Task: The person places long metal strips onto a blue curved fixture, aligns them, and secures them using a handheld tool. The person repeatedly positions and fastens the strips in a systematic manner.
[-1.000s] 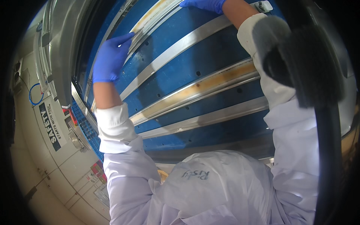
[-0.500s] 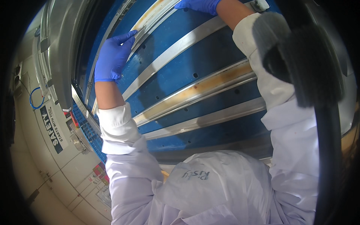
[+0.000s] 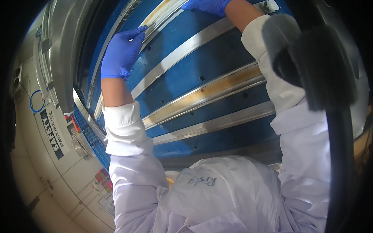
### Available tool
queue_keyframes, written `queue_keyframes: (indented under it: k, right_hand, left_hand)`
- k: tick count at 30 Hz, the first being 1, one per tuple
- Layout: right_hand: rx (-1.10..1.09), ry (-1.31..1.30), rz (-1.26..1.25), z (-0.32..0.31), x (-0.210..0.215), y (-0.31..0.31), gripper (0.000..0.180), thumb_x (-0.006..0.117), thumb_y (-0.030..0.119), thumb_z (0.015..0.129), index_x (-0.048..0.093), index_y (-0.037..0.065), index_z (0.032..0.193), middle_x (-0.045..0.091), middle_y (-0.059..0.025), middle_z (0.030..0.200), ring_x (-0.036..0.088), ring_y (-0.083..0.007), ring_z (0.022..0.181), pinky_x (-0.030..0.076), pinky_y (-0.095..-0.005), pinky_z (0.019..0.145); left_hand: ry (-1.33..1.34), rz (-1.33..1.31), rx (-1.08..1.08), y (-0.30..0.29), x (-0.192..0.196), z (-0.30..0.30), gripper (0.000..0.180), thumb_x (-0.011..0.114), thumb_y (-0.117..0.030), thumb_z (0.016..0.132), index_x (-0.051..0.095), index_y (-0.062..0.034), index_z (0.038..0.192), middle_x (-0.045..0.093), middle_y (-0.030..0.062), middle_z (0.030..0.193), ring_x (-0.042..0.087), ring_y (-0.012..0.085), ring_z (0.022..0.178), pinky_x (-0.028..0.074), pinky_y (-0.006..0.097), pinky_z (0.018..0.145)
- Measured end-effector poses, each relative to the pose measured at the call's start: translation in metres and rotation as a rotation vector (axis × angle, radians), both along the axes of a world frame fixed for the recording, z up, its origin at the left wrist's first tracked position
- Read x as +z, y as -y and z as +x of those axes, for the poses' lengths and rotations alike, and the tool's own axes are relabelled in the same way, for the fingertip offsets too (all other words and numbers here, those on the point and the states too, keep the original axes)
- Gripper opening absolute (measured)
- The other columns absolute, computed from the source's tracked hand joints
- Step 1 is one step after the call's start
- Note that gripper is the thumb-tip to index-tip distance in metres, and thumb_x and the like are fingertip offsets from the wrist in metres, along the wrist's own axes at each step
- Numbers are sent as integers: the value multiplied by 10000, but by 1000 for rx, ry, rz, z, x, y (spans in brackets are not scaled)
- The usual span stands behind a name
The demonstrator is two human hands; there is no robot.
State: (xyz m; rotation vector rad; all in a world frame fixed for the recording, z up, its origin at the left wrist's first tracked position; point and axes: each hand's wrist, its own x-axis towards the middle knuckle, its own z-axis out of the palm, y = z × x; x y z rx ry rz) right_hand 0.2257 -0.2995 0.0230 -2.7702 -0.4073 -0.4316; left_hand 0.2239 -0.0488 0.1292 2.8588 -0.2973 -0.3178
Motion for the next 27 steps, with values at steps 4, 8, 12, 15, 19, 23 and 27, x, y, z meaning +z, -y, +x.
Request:
queue_keyframes:
  k: [4, 8, 12, 15, 19, 23, 27]
  right_hand:
    - [-15, -7, -18, -1, -1, 3, 697, 658, 478, 835, 447, 223, 1449, 461, -94, 1457, 344, -389, 1381, 210, -512, 1168]
    - [-20, -36, 0, -1, 5, -1, 695, 658, 463, 836, 448, 219, 1452, 452, -93, 1467, 341, -387, 1384, 204, -502, 1173]
    - [-28, -34, -15, 1, 0, 1, 688, 655, 457, 839, 453, 216, 1450, 446, -89, 1476, 333, -385, 1389, 194, -494, 1178]
    - [-36, -59, 3, -1, 7, -1, 689, 658, 457, 837, 456, 211, 1448, 450, -89, 1472, 333, -384, 1390, 190, -495, 1179]
    - [-56, -65, 5, -1, 7, -2, 695, 666, 459, 832, 458, 208, 1446, 459, -92, 1461, 341, -388, 1383, 197, -501, 1176]
    - [-27, -19, -13, 3, 0, 3, 705, 672, 470, 828, 457, 207, 1446, 460, -96, 1460, 351, -394, 1372, 208, -507, 1169]
    - [-27, -7, -5, 2, 0, 1, 709, 677, 476, 824, 460, 208, 1443, 465, -96, 1455, 355, -395, 1367, 212, -510, 1167]
  left_hand:
    - [-53, -96, -27, -18, -3, 10, 300, 622, -305, 921, 722, -165, 1167, 722, 179, 1016, 690, 296, 920, 499, 354, 881]
    - [-46, -125, 43, -35, -19, 16, 318, 640, -315, 911, 713, -160, 1179, 717, 187, 1041, 681, 307, 958, 491, 344, 889]
    - [-52, -147, -72, -80, -14, 21, 326, 638, -292, 910, 705, -140, 1190, 703, 201, 1113, 669, 299, 1066, 474, 333, 952]
    - [-74, 56, 96, -123, 1, 18, 328, 635, -297, 914, 703, -140, 1194, 697, 197, 1134, 668, 297, 1080, 478, 342, 953]
    - [-39, 24, 32, -91, 9, 3, 310, 633, -310, 916, 709, -187, 1190, 702, 193, 1089, 673, 317, 1039, 492, 363, 925]
    - [-59, 47, 66, -65, 10, 6, 304, 625, -352, 919, 716, -219, 1177, 700, 181, 1088, 662, 350, 1025, 493, 376, 920]
    - [-60, 75, 32, -63, 2, 6, 298, 614, -351, 925, 716, -225, 1175, 687, 182, 1130, 655, 352, 1042, 492, 383, 927]
